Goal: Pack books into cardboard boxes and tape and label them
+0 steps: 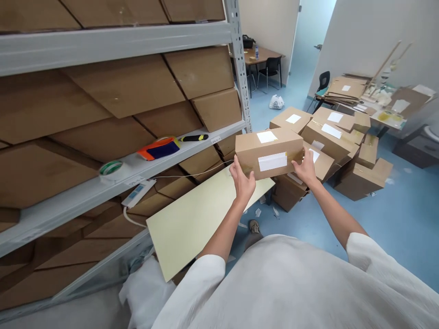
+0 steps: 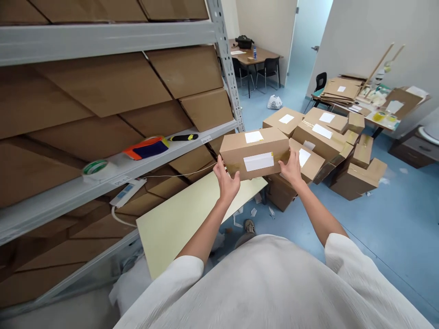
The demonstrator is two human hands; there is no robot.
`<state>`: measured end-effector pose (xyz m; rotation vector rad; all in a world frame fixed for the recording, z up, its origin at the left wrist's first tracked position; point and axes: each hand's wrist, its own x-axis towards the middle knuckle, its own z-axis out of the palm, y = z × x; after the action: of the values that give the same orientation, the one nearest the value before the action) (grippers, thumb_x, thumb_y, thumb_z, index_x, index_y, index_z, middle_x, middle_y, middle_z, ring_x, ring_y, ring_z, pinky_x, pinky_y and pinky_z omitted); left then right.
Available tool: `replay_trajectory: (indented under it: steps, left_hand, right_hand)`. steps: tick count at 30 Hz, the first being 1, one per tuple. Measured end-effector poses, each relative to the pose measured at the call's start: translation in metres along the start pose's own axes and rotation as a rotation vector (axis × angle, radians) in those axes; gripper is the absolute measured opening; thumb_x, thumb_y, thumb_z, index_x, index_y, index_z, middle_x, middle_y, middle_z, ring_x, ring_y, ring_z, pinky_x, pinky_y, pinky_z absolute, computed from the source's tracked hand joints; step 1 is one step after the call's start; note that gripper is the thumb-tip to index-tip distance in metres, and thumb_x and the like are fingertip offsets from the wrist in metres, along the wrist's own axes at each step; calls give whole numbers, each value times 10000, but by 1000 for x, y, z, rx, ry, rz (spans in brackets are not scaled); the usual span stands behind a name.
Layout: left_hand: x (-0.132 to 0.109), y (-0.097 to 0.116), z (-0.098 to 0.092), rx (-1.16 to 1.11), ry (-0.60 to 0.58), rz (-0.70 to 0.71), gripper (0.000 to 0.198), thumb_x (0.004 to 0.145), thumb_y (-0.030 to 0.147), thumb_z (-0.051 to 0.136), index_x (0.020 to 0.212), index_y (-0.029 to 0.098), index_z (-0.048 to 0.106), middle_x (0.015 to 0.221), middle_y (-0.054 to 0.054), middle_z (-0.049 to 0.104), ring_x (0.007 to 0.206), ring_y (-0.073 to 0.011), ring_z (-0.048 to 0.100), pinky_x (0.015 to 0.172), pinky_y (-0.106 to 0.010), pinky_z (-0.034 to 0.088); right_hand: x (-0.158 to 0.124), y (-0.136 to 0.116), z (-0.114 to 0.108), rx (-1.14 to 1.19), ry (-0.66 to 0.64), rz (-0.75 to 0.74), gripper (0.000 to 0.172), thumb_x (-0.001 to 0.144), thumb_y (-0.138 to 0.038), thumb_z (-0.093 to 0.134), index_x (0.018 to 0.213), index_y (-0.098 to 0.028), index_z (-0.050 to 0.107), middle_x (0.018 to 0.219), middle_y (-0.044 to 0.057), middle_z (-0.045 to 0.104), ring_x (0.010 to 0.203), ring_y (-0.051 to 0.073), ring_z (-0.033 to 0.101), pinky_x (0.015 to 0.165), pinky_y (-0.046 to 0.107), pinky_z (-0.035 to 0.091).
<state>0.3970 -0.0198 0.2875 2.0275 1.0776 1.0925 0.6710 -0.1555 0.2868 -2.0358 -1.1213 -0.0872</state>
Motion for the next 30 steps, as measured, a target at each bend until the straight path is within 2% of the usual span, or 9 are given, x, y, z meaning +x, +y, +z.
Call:
replay_trajectory:
  steps: [5, 9, 14, 19, 24, 30]
  left_hand:
    - [39, -6, 39, -39, -67, 2, 1123, 948, 155, 654, 1813, 285, -50, 1570, -176, 403, 1560, -304, 465, 1333, -456, 392]
    - [82, -12, 68, -46, -114, 3, 1099, 930, 136, 654, 1817, 251, 14, 1527, -172, 413, 1564, -309, 457, 1341, -447, 377]
    - [146, -18, 92, -61, -160, 70, 1076, 925, 153, 666, 1815, 262, 71, 1554, -171, 403, 1589, -318, 424, 1357, -470, 351]
    - [206, -29, 115, -179, -201, 124, 1054, 910, 136, 664, 1810, 262, 130, 1540, -174, 407, 1570, -318, 439, 1354, -483, 350]
    - [244, -42, 145, -273, -213, 127, 1089, 875, 131, 698, 1809, 275, 157, 1567, -169, 397, 1573, -324, 436, 1361, -484, 335]
    - [278, -55, 175, -283, -197, 151, 1130, 853, 125, 709, 1814, 300, 142, 1667, -168, 337, 1625, -325, 388, 1380, -476, 319]
  right_hand:
    - [29, 22, -1, -52, 79, 18, 833, 1040, -581, 582, 1710, -211, 254, 1532, 227, 472, 1399, 401, 523, 1180, 661, 492]
    - [63, 34, 8, -95, 93, 70, 808, 1033, -543, 579, 1694, -199, 266, 1564, 249, 459, 1410, 425, 524, 1164, 687, 493]
    - [112, 43, 27, -101, 142, 120, 825, 1022, -520, 602, 1702, -202, 259, 1620, 255, 426, 1416, 419, 532, 1181, 688, 487]
    - [157, 54, 46, -132, 196, 159, 849, 1032, -595, 602, 1700, -190, 271, 1627, 251, 434, 1494, 415, 477, 1249, 665, 428]
    - [196, 69, 62, -166, 206, 216, 835, 1015, -577, 632, 1678, -190, 304, 1589, 252, 477, 1475, 424, 496, 1230, 665, 431]
    - [243, 85, 71, -306, 163, 227, 746, 1023, -495, 607, 1639, -178, 332, 1552, 267, 532, 1452, 456, 478, 1195, 738, 356]
